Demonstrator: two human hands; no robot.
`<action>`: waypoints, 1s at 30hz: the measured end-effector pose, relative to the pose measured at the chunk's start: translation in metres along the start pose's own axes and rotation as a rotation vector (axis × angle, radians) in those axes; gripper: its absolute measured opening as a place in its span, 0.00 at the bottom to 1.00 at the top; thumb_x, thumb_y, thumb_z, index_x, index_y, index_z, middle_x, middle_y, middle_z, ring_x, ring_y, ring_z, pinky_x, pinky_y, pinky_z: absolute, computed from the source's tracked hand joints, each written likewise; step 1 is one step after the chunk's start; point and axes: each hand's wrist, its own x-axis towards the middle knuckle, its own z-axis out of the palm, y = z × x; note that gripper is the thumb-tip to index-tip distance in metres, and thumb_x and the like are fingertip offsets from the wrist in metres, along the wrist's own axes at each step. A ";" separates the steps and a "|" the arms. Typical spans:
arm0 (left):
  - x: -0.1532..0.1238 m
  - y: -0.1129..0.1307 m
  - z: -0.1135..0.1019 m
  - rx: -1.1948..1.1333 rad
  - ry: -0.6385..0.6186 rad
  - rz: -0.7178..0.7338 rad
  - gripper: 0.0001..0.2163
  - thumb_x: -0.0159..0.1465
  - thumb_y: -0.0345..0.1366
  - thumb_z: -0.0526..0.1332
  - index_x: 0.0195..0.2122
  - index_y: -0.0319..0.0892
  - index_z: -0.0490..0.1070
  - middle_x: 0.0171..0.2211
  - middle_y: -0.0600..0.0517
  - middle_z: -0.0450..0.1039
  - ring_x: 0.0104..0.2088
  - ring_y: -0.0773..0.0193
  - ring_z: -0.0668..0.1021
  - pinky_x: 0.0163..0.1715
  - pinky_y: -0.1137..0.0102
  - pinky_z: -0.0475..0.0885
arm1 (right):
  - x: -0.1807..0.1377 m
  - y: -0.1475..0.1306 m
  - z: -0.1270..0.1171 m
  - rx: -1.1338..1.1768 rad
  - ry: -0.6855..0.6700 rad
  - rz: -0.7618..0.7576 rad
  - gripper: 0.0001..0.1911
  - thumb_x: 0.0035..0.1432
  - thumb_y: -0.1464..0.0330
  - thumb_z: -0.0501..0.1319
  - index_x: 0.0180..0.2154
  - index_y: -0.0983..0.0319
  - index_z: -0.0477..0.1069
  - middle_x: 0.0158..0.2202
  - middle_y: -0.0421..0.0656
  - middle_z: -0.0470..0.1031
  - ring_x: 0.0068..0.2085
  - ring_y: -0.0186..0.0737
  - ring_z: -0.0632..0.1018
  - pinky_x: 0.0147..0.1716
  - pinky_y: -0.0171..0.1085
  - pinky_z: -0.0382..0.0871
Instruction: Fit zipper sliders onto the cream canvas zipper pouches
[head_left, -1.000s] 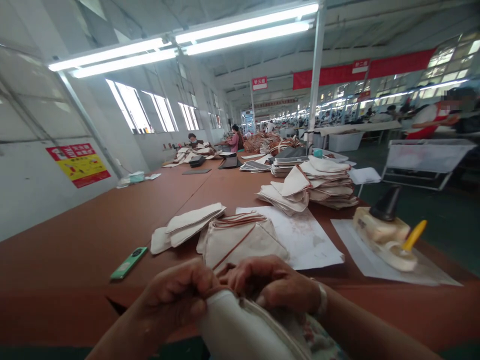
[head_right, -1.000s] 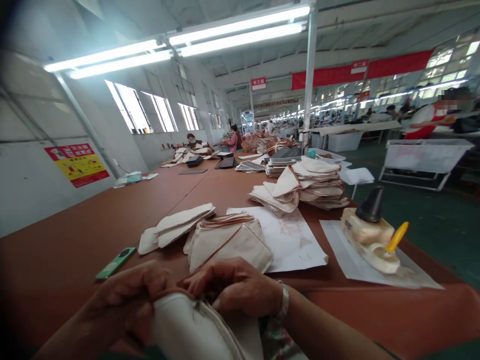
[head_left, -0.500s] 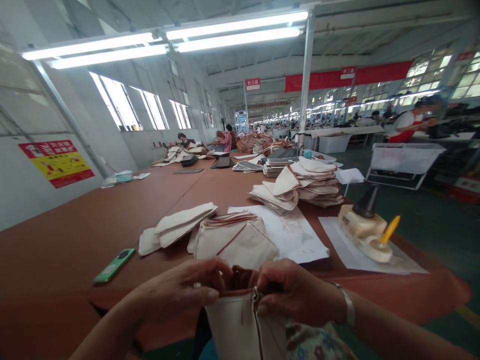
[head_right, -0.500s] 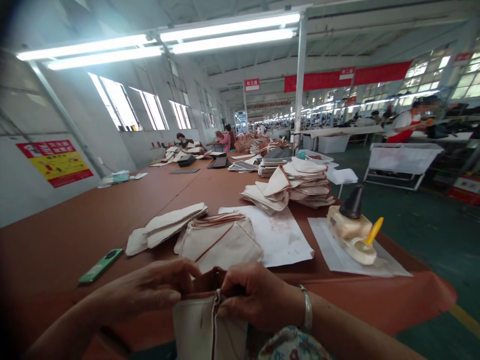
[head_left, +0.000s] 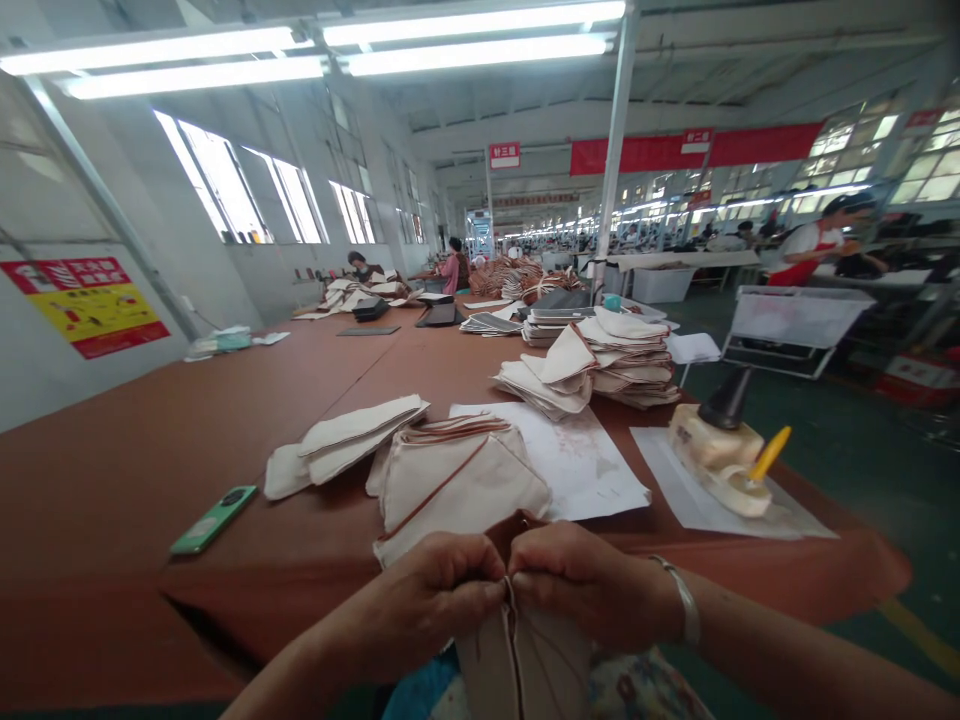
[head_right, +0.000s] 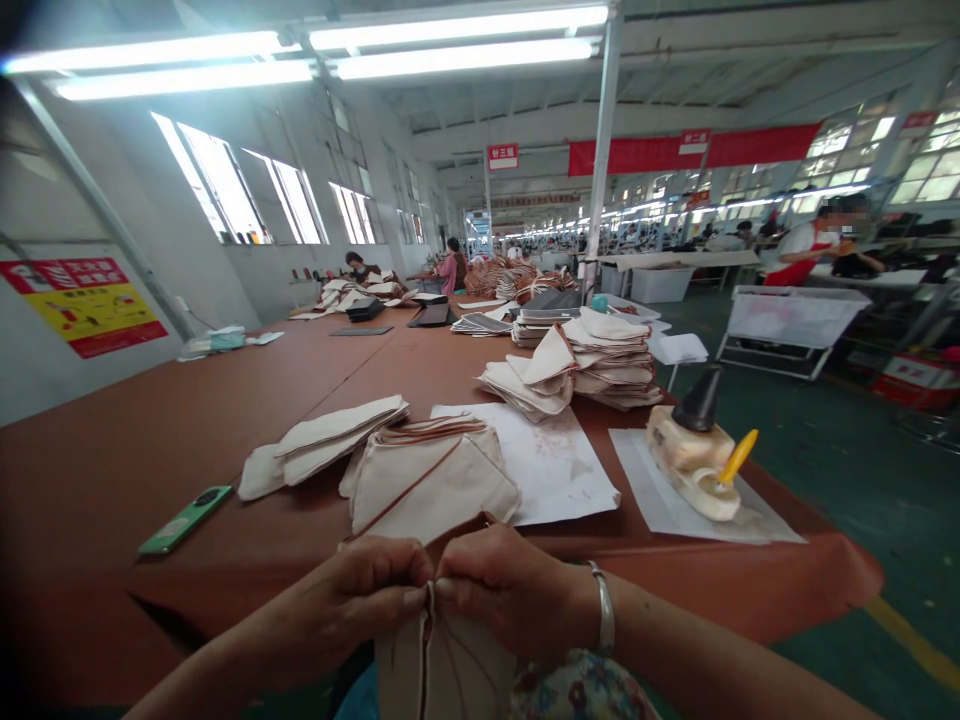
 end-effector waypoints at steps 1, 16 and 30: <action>-0.002 0.003 0.001 0.055 0.023 -0.002 0.11 0.66 0.41 0.58 0.32 0.39 0.70 0.27 0.57 0.61 0.29 0.67 0.62 0.28 0.75 0.58 | 0.000 -0.001 0.001 -0.118 0.003 0.001 0.13 0.68 0.66 0.52 0.29 0.63 0.61 0.27 0.38 0.64 0.29 0.31 0.64 0.30 0.32 0.58; 0.003 -0.031 0.024 -0.193 0.145 -0.003 0.15 0.61 0.47 0.64 0.29 0.39 0.66 0.26 0.56 0.60 0.28 0.67 0.61 0.26 0.74 0.56 | -0.008 0.019 0.023 -0.708 0.191 -0.300 0.08 0.66 0.75 0.47 0.36 0.63 0.63 0.32 0.46 0.70 0.33 0.40 0.70 0.33 0.39 0.64; -0.004 -0.040 0.023 -0.487 0.017 -0.011 0.19 0.59 0.50 0.67 0.35 0.35 0.71 0.28 0.53 0.64 0.28 0.69 0.62 0.26 0.75 0.55 | -0.015 0.001 0.020 -0.632 0.223 -0.321 0.07 0.63 0.76 0.52 0.42 0.64 0.67 0.39 0.51 0.73 0.40 0.43 0.75 0.38 0.38 0.71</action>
